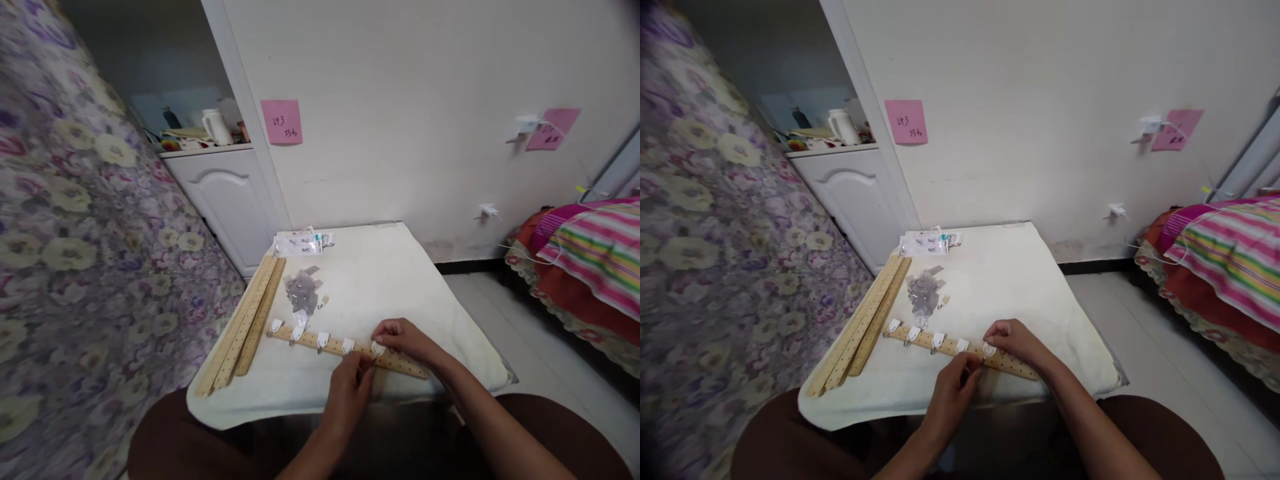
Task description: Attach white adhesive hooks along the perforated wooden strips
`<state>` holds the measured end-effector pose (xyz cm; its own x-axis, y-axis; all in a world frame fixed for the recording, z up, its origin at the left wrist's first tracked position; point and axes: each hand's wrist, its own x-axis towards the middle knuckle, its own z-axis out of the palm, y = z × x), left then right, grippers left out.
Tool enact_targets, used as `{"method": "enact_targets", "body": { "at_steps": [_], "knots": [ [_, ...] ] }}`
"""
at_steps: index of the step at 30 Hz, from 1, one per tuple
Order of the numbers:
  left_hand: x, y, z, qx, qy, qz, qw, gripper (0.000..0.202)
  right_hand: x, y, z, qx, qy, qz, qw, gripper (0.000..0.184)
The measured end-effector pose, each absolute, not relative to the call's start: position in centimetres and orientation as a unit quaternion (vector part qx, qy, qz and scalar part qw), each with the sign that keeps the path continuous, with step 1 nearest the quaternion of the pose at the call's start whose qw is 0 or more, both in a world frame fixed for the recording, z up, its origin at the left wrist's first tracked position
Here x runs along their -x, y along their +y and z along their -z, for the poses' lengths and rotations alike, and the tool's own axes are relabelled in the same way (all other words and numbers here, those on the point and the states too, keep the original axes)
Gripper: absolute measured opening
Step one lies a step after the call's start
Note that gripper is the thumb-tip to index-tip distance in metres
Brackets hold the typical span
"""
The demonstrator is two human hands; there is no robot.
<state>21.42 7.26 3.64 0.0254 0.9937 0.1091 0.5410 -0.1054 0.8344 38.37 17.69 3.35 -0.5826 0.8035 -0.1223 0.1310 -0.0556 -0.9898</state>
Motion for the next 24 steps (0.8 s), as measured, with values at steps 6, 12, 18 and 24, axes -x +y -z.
{"method": "enact_targets", "body": {
  "at_steps": [6,12,18,24],
  "knots": [
    [-21.4,6.1,-1.2,-0.665,0.592,-0.330,0.314,0.013,-37.9,18.4,-1.7,0.400,-0.685,-0.558,0.242,0.018],
    [-21.3,6.2,-1.0,-0.684,0.586,-0.314,0.299,0.015,-37.4,18.3,-1.6,0.423,-0.697,-0.535,0.222,0.018],
    [-21.2,6.4,-1.0,-0.694,0.580,-0.309,0.296,0.015,-37.5,18.1,-1.7,0.442,-0.700,-0.516,0.220,0.019],
    [-21.1,6.2,-1.3,-0.694,0.582,-0.303,0.297,0.015,-37.5,18.2,-1.7,0.438,-0.706,-0.517,0.206,0.021]
  ]
}}
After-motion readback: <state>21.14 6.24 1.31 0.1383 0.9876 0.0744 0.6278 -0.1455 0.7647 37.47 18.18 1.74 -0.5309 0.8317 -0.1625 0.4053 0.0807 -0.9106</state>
